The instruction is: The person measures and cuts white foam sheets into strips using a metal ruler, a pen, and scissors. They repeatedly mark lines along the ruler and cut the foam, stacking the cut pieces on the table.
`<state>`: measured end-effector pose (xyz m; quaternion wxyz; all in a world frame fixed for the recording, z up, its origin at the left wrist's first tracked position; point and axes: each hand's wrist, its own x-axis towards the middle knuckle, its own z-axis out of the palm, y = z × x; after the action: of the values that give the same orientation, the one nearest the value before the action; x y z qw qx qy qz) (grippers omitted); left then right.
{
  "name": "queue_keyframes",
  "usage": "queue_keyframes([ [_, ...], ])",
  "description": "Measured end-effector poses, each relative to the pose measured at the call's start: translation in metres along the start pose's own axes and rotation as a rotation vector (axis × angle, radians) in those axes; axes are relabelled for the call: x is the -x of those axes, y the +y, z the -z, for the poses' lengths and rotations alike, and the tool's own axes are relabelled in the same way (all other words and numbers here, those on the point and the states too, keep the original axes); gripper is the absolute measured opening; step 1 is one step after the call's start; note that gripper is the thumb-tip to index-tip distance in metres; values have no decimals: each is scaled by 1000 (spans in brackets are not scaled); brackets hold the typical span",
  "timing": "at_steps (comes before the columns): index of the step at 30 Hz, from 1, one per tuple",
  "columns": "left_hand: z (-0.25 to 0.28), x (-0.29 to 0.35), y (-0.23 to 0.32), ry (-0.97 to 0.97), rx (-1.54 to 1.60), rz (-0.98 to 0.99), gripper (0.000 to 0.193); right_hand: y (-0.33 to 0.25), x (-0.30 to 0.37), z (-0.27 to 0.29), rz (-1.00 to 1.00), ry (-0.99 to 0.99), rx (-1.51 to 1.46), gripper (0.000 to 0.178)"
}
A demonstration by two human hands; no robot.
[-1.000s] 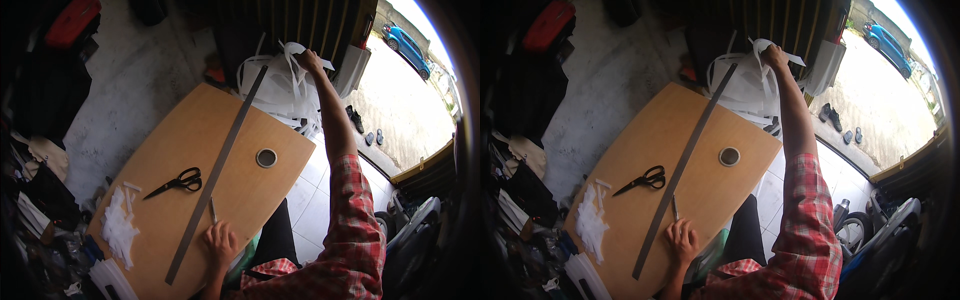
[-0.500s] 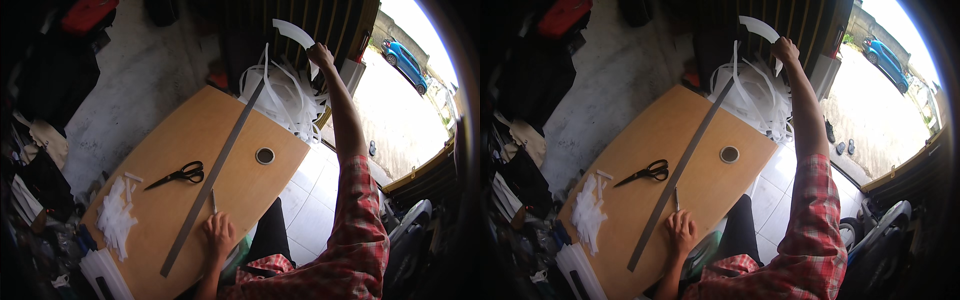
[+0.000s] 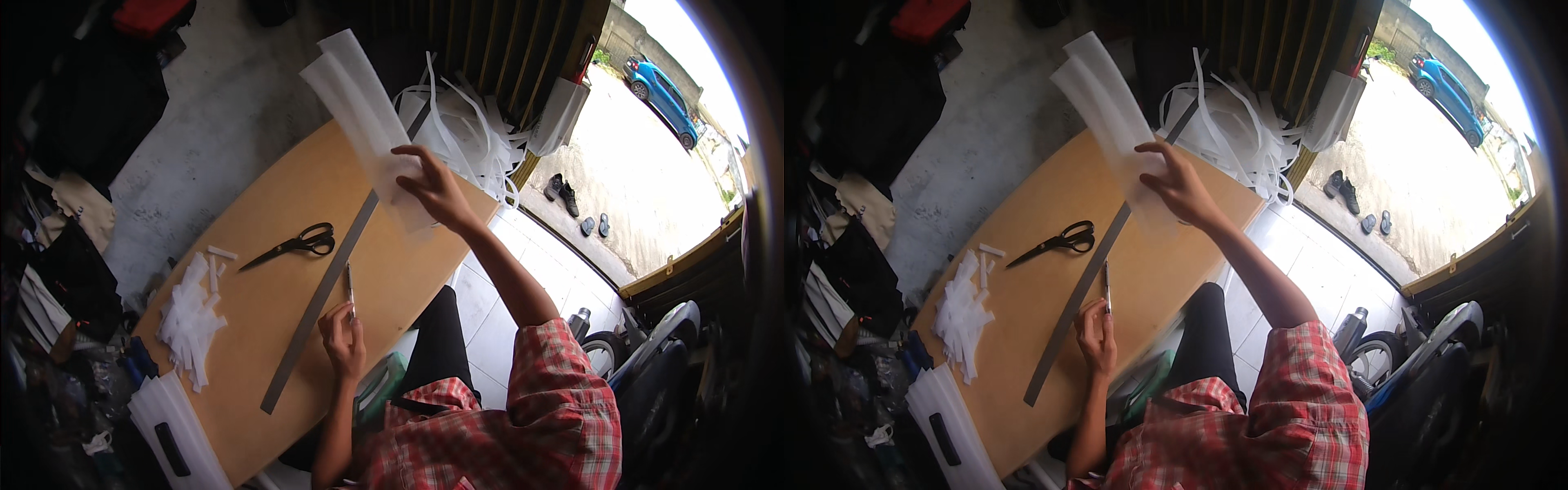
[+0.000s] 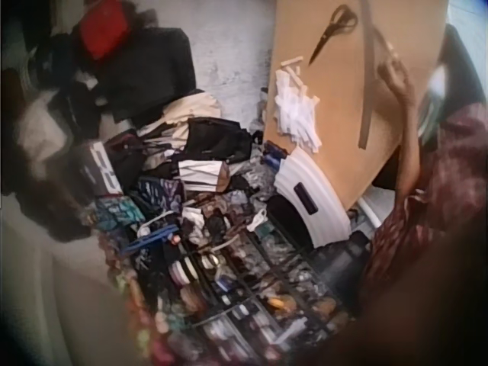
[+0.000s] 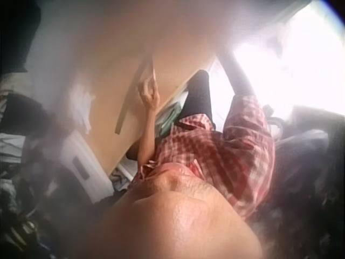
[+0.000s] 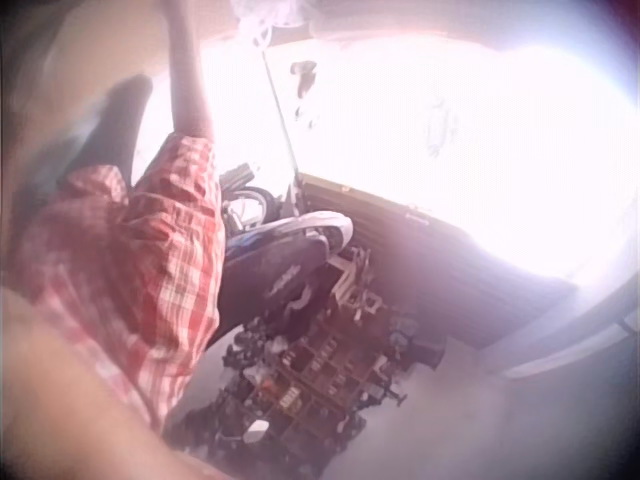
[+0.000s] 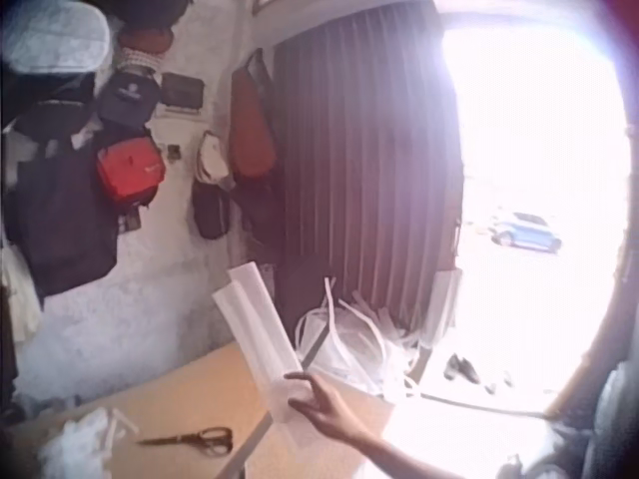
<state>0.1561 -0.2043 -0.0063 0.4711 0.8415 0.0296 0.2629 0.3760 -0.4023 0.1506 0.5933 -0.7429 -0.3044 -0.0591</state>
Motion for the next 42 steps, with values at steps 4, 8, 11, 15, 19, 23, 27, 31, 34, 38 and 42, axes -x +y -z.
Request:
queue_keyframes([
  [4,29,-14,33,86,753,389,42,-1,93,-101,-73,-144,-284,68],
  [8,70,-4,19,51,927,606,59,-15,145,-171,-158,-458,-286,83],
  [11,75,-2,38,45,803,611,54,-12,170,-194,-170,-557,-252,89],
  [15,82,14,35,98,723,660,48,-22,182,-185,-87,-551,-127,89],
  [19,105,11,31,56,735,675,51,-23,193,-186,-39,-425,-276,73],
  [23,109,10,39,1,832,676,68,-39,196,-182,-295,-437,-347,64],
  [27,87,10,46,54,792,692,79,-32,199,-192,-314,-410,-367,68],
  [31,97,23,28,-26,558,663,72,-29,196,-196,-343,-471,-266,56],
  [34,103,40,13,65,817,802,67,-32,194,-197,-398,-498,-301,49],
  [38,107,48,8,83,853,842,59,-33,197,-205,-509,-474,-274,46],
  [42,129,50,-14,62,641,845,53,-36,185,-204,-450,-539,-254,40],
])
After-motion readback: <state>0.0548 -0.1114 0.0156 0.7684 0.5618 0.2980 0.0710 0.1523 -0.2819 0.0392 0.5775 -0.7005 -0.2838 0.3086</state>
